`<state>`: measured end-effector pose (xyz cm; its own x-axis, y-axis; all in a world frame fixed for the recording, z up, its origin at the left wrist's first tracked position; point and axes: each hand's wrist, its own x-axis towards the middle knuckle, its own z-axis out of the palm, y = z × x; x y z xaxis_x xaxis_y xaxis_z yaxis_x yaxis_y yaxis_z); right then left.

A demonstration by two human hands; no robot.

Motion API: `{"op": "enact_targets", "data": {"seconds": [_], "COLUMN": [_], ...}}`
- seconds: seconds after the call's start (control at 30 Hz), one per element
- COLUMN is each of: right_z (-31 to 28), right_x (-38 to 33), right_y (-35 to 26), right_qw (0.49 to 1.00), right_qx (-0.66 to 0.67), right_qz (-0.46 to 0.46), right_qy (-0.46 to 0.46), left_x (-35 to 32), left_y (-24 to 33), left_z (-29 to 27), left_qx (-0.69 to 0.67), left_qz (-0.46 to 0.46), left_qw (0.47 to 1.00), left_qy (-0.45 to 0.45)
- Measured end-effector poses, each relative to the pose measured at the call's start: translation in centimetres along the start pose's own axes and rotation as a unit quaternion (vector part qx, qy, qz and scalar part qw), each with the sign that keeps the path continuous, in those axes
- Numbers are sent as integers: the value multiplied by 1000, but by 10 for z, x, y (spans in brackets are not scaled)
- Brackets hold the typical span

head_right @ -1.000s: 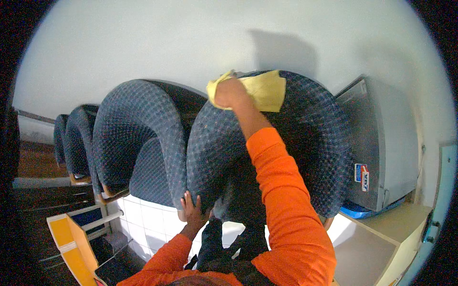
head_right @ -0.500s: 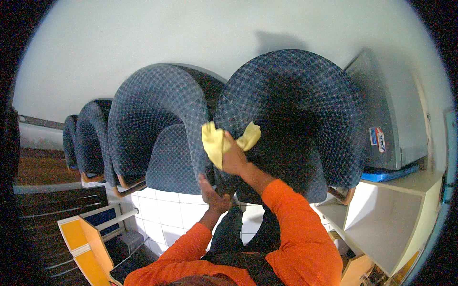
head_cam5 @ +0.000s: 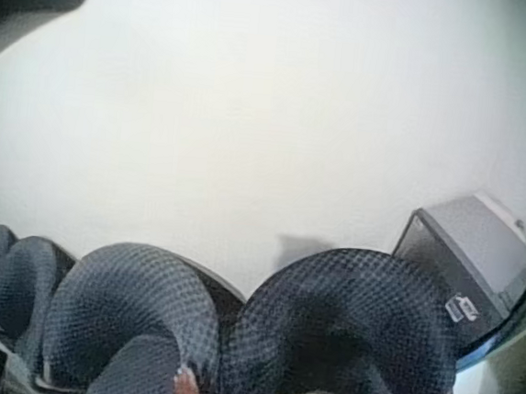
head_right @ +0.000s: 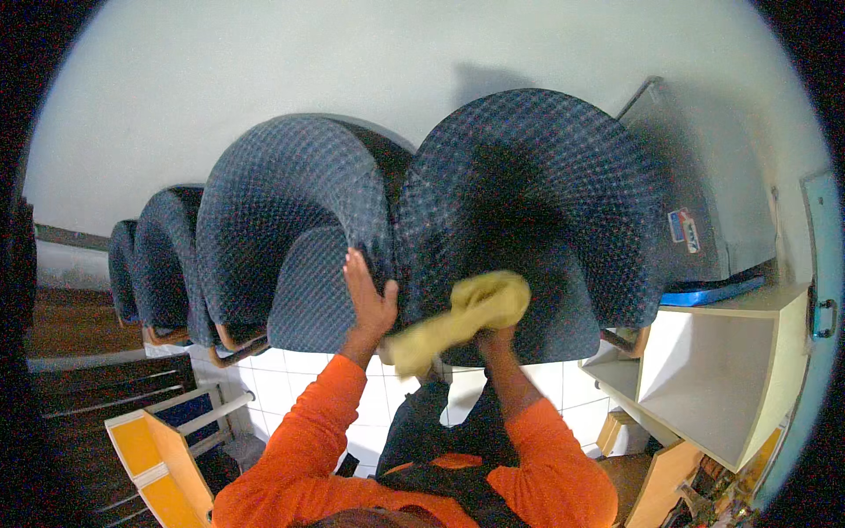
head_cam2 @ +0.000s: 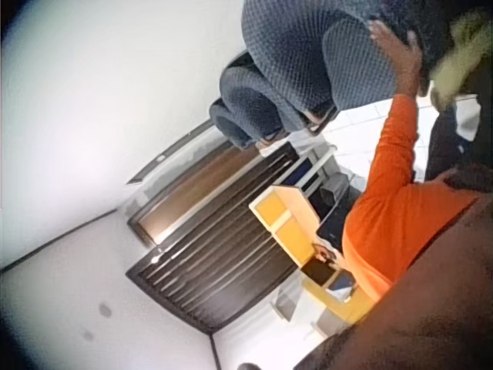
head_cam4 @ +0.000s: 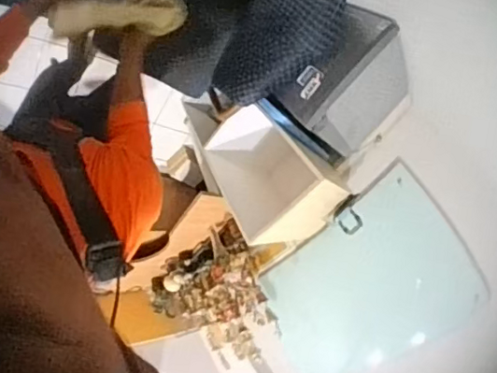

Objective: The person wipes the top of a small refrigerator and then proceeds to clean several blue patterned armchairs. They use a yellow cloth, dipping it into a blue bucket of water to wring it out before wiping the chairs' seats, backs, and armrests.

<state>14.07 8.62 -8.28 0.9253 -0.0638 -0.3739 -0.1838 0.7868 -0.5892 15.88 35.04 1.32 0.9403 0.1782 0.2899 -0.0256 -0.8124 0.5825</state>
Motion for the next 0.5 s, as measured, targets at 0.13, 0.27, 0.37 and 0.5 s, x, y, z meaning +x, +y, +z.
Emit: {"op": "enact_targets", "data": {"seconds": [0.13, 0.27, 0.37, 0.5], "right_z": [66, 153, 199, 201], "right_x": [168, 264, 295, 280], "right_y": [-124, -202, -190, -101], "right_qw": [778, 572, 427, 363], "right_qx": [-464, -589, -739, -768], "right_qz": [-423, -562, -513, -527], "right_qy": [-20, -105, -86, -15], "left_x": [-24, -38, -44, -48], "left_y": [32, 29, 19, 14], "left_z": [30, 55, 62, 63], "left_qx": [-3, 88, 86, 108], "left_qz": [71, 38, 57, 42], "left_qw": [996, 991, 990, 985], "left_qy": [-60, -95, -92, -130]}}
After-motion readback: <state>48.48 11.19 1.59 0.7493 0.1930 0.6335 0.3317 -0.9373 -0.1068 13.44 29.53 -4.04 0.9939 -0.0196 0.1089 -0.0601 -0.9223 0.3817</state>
